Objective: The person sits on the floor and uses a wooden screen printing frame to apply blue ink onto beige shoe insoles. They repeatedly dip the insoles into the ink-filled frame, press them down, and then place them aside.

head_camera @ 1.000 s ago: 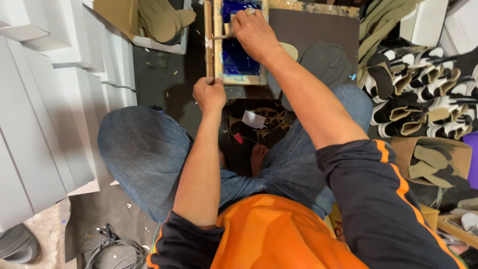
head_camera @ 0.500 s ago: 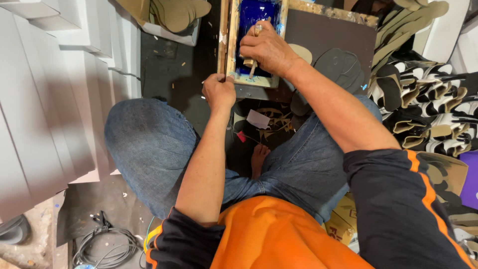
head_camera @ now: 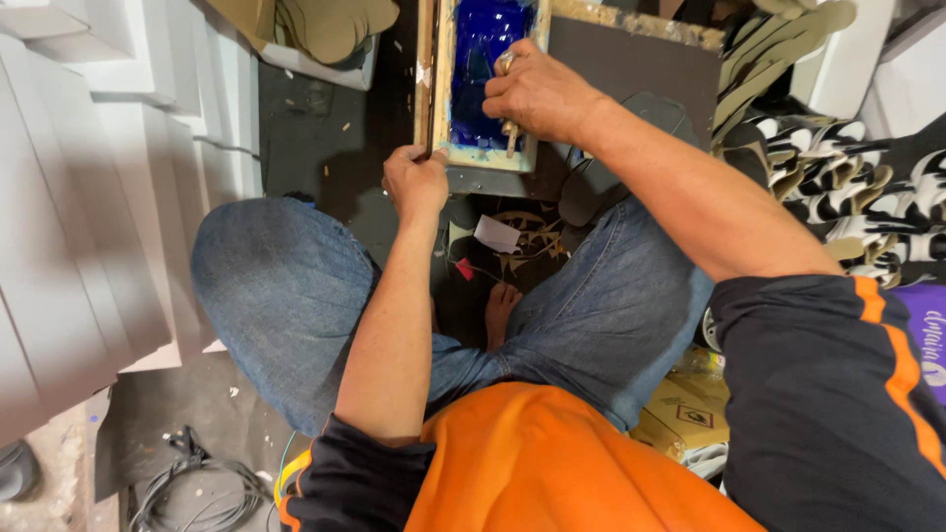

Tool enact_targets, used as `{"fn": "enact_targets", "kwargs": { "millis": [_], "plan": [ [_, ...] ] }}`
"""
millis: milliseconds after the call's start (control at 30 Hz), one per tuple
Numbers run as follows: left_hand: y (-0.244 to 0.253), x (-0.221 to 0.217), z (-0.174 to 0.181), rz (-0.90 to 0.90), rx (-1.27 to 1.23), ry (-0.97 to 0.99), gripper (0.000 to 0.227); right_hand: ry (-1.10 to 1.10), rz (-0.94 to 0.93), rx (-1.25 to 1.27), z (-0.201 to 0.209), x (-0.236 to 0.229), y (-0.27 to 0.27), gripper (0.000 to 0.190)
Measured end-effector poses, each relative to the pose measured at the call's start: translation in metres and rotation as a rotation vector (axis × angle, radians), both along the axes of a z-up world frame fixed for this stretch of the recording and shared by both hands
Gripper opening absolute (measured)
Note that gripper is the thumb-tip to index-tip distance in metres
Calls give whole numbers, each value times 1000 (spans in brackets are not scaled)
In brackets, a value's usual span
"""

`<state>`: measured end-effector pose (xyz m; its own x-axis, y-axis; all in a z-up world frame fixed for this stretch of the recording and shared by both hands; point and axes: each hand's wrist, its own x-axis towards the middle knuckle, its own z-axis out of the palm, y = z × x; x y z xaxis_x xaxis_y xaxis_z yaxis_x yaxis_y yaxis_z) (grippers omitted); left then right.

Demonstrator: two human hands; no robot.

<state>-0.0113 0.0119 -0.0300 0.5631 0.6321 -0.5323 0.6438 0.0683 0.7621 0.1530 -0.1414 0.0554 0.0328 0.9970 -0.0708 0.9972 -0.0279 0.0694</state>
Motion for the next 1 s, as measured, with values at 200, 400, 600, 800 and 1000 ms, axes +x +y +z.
{"fn": "enact_targets", "kwargs": {
  "millis": [200,400,600,800,1000],
  "plan": [
    [-2,-2,9,-35,27,-56,26,-77,-126,-107,10,11,13,20],
    [-1,-6,31,-52,-49,-45,39,-146,-473,246,-17,20,16,46],
    [0,0,40,93,-210,-5,28,-102,-456,272,-35,8,9,43],
    [-5,7,46,203,-240,-154,29,256,-753,404,1,7,-25,36],
    [-12,11,64,242,-195,-304,34,227,-1233,-259,-35,9,-73,63]
  ]
}}
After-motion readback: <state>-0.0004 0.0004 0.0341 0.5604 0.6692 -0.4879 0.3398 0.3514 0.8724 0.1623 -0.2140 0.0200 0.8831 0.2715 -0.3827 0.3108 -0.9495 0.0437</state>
